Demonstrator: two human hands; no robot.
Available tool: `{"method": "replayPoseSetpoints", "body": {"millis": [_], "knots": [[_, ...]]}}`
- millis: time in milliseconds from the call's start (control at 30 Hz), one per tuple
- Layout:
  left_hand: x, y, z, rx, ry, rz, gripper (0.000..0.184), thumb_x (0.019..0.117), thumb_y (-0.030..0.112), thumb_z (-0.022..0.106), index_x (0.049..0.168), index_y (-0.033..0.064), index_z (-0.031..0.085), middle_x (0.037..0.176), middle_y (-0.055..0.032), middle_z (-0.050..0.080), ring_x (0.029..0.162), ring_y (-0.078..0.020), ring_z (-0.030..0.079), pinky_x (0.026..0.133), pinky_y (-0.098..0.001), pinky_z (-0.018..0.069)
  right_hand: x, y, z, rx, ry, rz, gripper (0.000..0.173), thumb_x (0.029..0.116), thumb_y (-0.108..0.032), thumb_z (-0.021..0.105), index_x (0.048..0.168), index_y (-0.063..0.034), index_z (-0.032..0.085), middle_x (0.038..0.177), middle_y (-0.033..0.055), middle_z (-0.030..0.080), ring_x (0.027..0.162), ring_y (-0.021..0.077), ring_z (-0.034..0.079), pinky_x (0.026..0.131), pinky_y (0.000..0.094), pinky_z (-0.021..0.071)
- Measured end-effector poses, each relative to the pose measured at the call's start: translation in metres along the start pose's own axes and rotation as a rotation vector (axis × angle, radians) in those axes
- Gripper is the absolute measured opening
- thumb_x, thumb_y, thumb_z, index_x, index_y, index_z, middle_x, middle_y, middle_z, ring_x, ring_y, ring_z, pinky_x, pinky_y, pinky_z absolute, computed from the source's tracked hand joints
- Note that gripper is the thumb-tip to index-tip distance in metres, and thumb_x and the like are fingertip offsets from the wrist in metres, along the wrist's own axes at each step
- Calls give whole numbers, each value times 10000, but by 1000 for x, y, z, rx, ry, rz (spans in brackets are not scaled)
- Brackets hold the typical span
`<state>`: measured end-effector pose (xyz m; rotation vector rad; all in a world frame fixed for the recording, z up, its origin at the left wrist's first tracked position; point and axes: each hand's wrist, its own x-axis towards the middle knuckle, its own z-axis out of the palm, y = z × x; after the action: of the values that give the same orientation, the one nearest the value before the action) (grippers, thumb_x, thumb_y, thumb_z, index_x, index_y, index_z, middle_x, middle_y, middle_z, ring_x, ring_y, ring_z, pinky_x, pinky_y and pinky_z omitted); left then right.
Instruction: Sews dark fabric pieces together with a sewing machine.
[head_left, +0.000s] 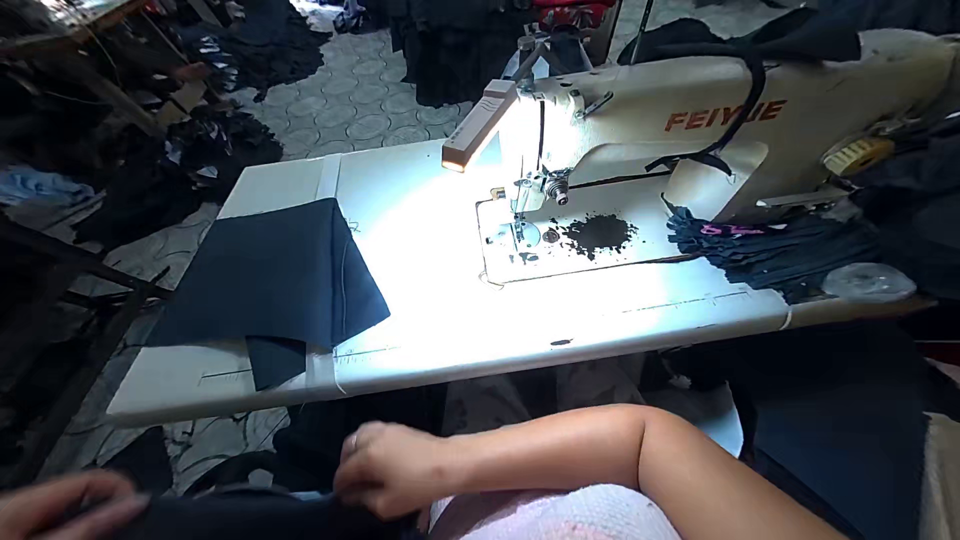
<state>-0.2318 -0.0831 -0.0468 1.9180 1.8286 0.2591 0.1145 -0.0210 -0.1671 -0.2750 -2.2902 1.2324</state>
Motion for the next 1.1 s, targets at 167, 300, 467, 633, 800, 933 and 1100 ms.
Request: {"method": "replayPoseSetpoints", "body": {"millis": [167,300,467,633,800,933,1100], "knots": [[170,93,-10,225,169,131,83,928,69,740,895,-7,737,868,-217,703,885,-398,676,827,-675,491,-5,-12,-82,-178,146,466,245,1026,-105,507,1121,29,690,1062,197,694,1051,313,673,912,491,526],[281,188,49,67,160,401,212,945,106,726,960,-102,696,958,-293,685,967,-443,660,901,-647,483,-58,-16,-127,-296,444,670,305,1049,-165,475,1061,27,712,947,191,719,923,316,708,816,526,546],[329,279,133,-43,-75,500,317,974,237,708,1075,-64,715,1055,-244,700,1037,-371,660,953,-573,481,-129,-15,-136,-624,720,627,203,908,-112,574,813,1,714,738,117,666,720,240,675,665,414,557],[344,295,163,-111,-116,667,208,890,210,795,927,15,730,911,-120,694,884,-242,644,802,-475,489,-147,-17,-134,-614,751,617,191,809,-89,583,624,-58,550,559,15,459,517,97,467,482,264,371],[322,303,169,16,178,700,333,824,169,842,1055,-17,692,1110,-226,657,1095,-401,623,940,-573,481,-147,-19,-135,-625,700,658,421,789,-57,602,1185,-1,733,634,18,601,515,117,521,510,290,472],[300,300,189,154,221,702,191,995,131,633,954,-15,748,992,-207,710,1002,-387,689,883,-537,541,-145,-19,-135,-652,630,693,441,798,-67,594,1204,-1,752,693,67,684,564,172,594,556,361,516],[257,298,207,253,122,502,510,1102,361,402,1485,46,521,1551,-161,494,1480,-366,409,1147,-702,267,-149,-18,-133,-595,641,680,459,788,-66,588,1213,15,742,694,60,685,543,140,571,548,326,509]]}}
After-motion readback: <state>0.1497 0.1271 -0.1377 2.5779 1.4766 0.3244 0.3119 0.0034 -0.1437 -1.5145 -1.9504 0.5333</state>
